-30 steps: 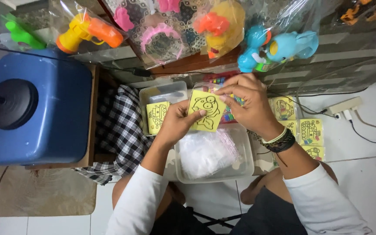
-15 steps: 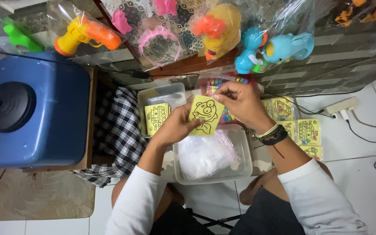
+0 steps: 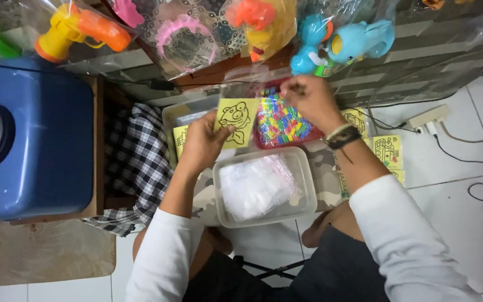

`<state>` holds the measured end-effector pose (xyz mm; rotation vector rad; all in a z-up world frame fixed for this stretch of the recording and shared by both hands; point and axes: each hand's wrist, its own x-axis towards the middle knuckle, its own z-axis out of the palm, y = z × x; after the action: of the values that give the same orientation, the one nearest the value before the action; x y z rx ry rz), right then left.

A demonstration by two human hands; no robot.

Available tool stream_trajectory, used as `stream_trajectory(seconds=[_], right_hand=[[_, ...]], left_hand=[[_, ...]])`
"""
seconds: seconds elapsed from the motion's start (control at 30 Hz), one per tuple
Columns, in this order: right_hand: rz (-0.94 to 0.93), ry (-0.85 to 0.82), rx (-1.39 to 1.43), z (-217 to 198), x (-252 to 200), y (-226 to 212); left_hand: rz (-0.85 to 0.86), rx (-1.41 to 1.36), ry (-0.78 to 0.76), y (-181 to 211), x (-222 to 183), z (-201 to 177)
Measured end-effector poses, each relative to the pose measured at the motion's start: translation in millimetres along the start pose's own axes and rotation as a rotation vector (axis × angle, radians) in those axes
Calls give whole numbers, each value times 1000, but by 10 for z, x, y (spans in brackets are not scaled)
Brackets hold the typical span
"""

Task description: Packing small yellow stickers and colorful beads into plastic zip-lock bags.

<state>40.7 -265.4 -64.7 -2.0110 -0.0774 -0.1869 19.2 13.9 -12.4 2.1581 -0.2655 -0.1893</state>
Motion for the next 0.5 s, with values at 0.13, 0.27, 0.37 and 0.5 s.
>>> stream_trajectory(seconds=[0.13,0.27,0.37,0.5], right_hand=[[-32,-98,-577,296,105,1270],[285,-353,-887,496,-66,1507],[337,-383,-898,546,-122,1467],[319,-391,-916,537,-41,1481]], left_hand=[[21,-12,7,-38,9,-10],[42,-61,-10,-60,11,-51],[44,-95,-19,-34,-5,-86],[37,-130,0,44,-30,-129]])
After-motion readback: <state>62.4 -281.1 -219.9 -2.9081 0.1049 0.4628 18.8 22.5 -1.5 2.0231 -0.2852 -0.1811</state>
